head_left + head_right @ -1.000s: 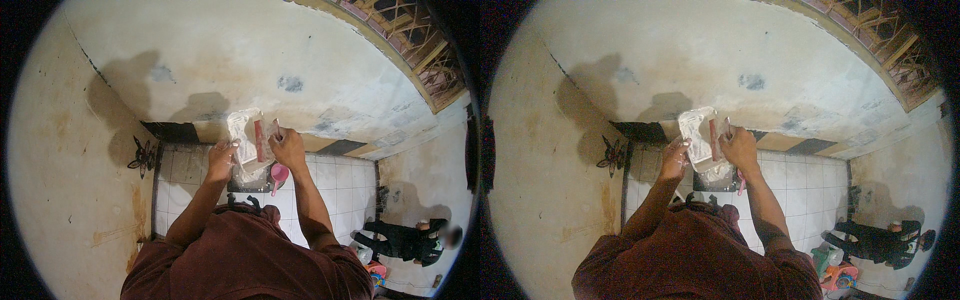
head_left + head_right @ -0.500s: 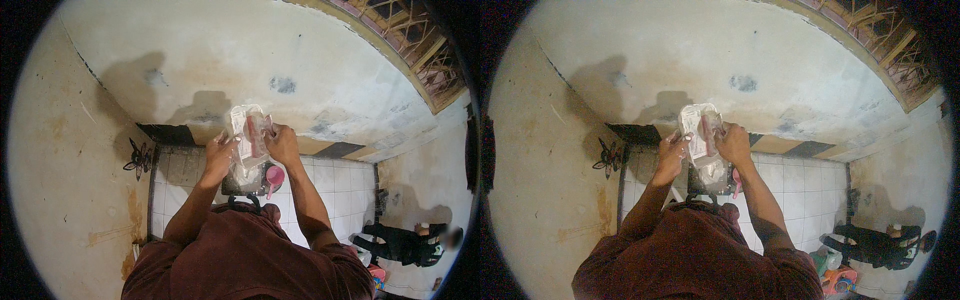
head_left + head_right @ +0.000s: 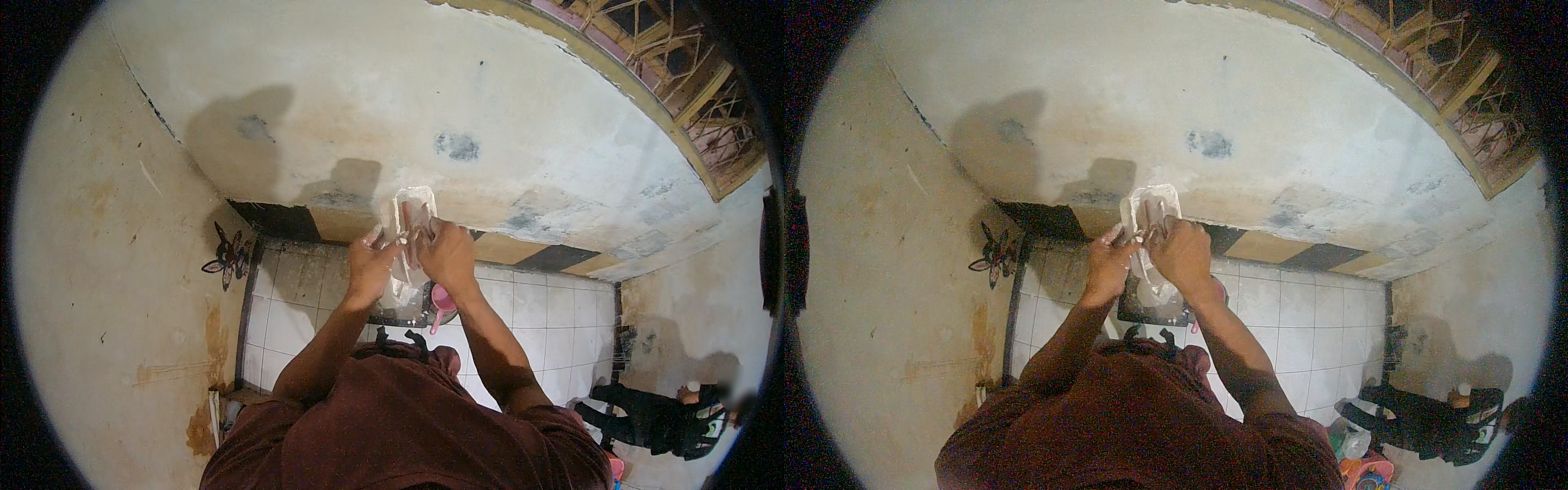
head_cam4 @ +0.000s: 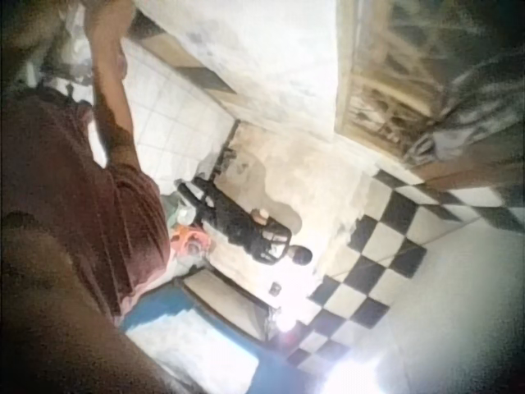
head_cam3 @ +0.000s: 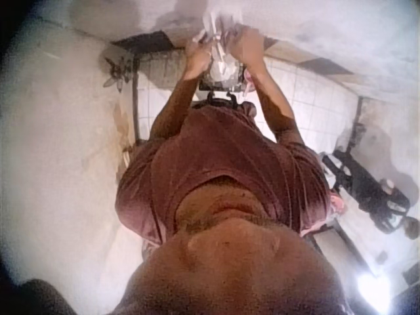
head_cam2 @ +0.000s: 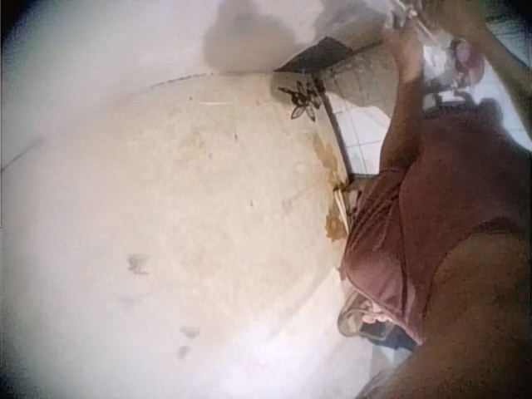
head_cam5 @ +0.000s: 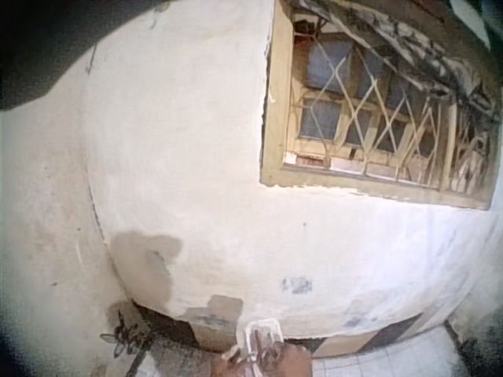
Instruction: The person applies white putty to an interior wall using a putty knife. They repeatedly scoop the material from a plastic container and spread it in thin layers over various spots on the wall surface.
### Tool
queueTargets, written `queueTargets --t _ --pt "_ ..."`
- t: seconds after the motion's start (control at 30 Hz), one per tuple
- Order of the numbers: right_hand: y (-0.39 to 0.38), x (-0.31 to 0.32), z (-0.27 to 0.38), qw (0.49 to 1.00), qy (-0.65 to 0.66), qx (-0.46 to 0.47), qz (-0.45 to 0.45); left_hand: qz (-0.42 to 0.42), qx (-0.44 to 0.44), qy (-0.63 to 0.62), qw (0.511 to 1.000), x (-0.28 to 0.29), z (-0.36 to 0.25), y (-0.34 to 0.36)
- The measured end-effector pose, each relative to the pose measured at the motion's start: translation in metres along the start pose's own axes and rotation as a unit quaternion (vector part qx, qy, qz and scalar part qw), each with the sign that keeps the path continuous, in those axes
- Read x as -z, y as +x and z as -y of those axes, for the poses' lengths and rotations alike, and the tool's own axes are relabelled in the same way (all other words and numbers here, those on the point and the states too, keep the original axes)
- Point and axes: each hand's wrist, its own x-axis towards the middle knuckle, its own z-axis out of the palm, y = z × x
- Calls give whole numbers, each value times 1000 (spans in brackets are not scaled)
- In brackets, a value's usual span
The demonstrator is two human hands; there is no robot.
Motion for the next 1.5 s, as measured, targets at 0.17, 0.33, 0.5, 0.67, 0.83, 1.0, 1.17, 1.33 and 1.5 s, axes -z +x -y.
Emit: queueTargets --t 0.17,0.33,0.5,0.67,0.83,1.0,1.17,1.33,1.5 --pt "-5 9 -27 981 184 -2 57 -60 31 -53 996 9 1 -11" --pt "-27 2 -63 847 504 -164 35 -113 71 -127 983 19 -1 -20" --pt "-38 -7 -56 762 610 -204 76 -116 68 -134 982 38 -1 -24" --pt "-38 -30 -57 714 653 -231 101 -141 49 -165 975 51 -5 -24" --pt "-31 -40 -43 656 696 -268 113 -130 77 -179 972 64 -22 -24" --pt "-31 -42 -40 655 699 -265 110 -124 64 -97 985 72 -21 -21" --pt "-34 -44 -42 621 739 -231 118 -96 38 -105 989 77 -24 -18" --pt "-32 -38 -37 593 769 -219 100 -72 -1 -79 994 81 -14 -17" --pt "-31 -45 -42 593 782 -154 115 -65 16 -154 986 80 -1 -1"
